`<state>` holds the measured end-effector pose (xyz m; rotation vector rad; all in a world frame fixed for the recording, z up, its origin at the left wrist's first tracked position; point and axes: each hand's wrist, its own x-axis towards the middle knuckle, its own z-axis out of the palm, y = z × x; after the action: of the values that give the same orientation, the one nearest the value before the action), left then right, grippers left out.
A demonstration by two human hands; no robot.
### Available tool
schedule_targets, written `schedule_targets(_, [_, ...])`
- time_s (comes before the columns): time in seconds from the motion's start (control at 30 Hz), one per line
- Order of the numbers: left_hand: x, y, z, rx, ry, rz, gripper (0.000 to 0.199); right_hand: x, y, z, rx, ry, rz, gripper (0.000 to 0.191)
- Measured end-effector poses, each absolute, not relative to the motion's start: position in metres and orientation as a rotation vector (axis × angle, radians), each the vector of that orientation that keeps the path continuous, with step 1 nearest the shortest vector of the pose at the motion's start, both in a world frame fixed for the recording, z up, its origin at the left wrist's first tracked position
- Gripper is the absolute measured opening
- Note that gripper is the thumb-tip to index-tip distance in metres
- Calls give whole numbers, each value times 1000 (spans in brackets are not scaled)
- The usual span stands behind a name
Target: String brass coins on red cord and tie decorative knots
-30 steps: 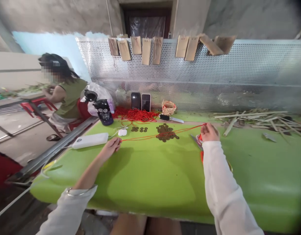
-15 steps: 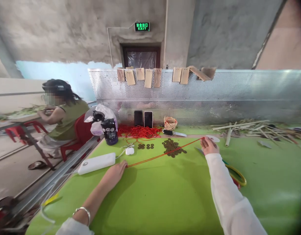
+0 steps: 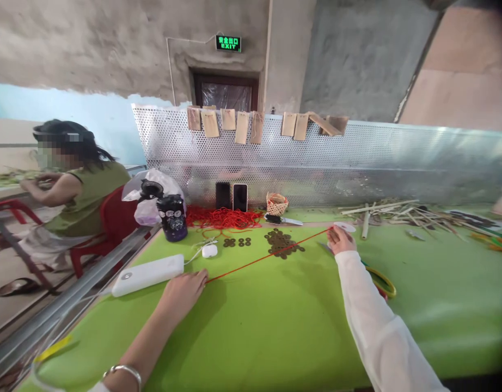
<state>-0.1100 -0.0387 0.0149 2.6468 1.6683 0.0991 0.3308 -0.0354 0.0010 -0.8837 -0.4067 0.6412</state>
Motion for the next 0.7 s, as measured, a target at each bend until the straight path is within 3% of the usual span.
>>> schedule_targets(0.2, [-93, -34, 27, 2713, 1672, 341, 28, 316, -33, 7, -916, -610, 626, 13])
schedule_targets(0.37, [-8, -22, 39, 2048, 896, 977, 22, 279, -34, 12, -947, -895, 586, 30])
schedule_targets(0.53, [91, -11, 25, 1820, 551, 943, 28, 253, -41, 12, -978, -1150, 512, 24])
schedule_targets(0.7, [111, -4, 10, 1729, 445, 916, 35, 249, -40, 8, -1008, -1280, 471, 18])
